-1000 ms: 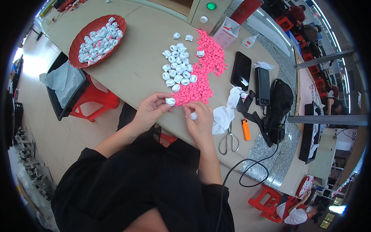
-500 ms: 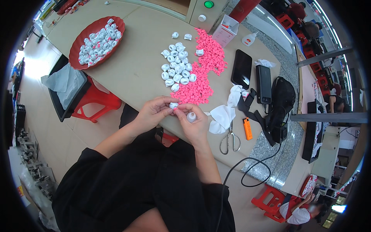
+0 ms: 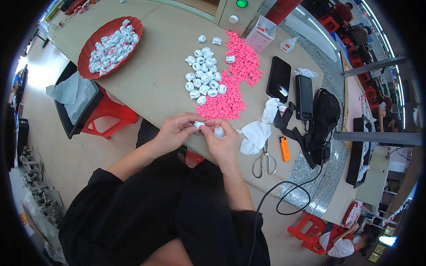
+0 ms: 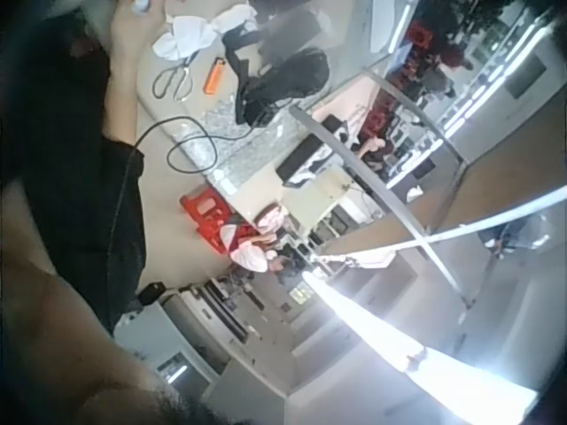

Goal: The person repeatedly picks up small white plastic components and applies a small amount of adhesive from a squeeze bottle to each one. After applying the adhesive, the person places the treated component into a red bowl on the table. The process is repeated for multiple components throughout the clip.

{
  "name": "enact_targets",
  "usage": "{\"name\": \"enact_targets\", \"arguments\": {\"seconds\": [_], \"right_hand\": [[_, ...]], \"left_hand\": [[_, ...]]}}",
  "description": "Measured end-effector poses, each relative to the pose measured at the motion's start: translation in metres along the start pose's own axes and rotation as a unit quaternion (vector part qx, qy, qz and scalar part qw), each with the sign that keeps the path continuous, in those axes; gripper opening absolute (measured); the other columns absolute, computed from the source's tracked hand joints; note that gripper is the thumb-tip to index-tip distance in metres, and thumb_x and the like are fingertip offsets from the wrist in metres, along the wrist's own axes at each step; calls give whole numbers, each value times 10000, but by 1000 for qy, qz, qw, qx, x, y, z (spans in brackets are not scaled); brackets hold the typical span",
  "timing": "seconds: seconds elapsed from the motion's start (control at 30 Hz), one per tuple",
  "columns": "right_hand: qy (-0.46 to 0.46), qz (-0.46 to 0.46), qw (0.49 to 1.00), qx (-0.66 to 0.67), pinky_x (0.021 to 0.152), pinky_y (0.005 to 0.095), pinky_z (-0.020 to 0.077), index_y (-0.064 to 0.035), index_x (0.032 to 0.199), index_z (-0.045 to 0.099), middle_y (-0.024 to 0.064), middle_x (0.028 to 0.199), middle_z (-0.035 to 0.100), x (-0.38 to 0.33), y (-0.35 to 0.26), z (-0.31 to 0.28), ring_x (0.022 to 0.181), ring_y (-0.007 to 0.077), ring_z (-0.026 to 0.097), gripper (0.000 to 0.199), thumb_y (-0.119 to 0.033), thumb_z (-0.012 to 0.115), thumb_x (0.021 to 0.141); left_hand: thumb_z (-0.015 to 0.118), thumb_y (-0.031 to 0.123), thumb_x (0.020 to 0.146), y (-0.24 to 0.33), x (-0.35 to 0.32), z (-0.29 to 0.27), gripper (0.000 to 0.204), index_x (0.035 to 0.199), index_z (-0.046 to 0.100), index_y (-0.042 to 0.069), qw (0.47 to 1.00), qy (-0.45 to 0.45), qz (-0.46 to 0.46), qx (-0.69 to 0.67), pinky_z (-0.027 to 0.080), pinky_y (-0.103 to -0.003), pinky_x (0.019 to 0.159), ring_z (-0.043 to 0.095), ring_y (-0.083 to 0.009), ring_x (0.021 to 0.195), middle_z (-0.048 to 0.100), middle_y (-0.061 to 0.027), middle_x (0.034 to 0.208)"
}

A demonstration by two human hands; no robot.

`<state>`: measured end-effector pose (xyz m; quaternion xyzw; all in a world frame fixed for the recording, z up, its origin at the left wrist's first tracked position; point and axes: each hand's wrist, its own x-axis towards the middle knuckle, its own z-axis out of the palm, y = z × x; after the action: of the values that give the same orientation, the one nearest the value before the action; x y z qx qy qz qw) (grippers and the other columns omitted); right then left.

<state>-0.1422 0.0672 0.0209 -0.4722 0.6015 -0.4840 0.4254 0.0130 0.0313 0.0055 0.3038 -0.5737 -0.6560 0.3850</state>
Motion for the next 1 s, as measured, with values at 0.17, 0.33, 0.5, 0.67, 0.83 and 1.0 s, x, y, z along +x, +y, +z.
{"name": "enact_targets", "arguments": {"seconds": [0.17,0.33,0.5,0.67,0.83,1.0], "right_hand": [[28,-47,999,1,654,231,456,10,882,636,74,797,640,1,6,7,746,110,584,139,-47,671,760],[11,-83,996,-8,668,244,452,13,883,644,83,794,634,3,2,7,743,123,581,137,-38,665,757],[19,-121,992,-28,644,270,433,-1,845,642,85,756,621,3,7,9,695,158,567,115,-16,653,732],[46,-188,977,-85,656,320,417,-23,802,624,89,734,607,3,14,11,690,222,550,128,-4,648,678],[48,-193,975,-96,664,330,413,-29,810,617,83,728,603,3,18,10,694,232,540,144,-1,644,671],[39,-194,979,-53,598,227,409,18,825,614,53,734,597,5,19,11,660,102,531,77,30,619,750]], "left_hand": [[496,-25,866,-5,1,2,244,1106,530,-53,993,29,-24,-114,483,-260,819,578,-146,930,572,-111,1052],[533,11,861,1,4,1,254,1106,534,-53,984,41,-51,-165,487,-248,793,592,-131,875,606,-101,984],[536,-3,851,4,5,4,240,1085,548,-55,979,60,-57,-188,488,-238,779,598,-120,838,612,-96,955],[526,-27,836,-1,6,7,227,1059,565,-48,980,74,-61,-174,486,-228,764,595,-102,816,614,-82,937],[520,-40,827,-1,7,8,232,1052,572,-38,985,78,-62,-139,484,-222,752,593,-94,809,616,-72,927],[533,-23,834,-2,7,10,218,1048,574,-43,979,91,-57,-172,487,-223,724,591,-90,787,623,-68,899]]}}
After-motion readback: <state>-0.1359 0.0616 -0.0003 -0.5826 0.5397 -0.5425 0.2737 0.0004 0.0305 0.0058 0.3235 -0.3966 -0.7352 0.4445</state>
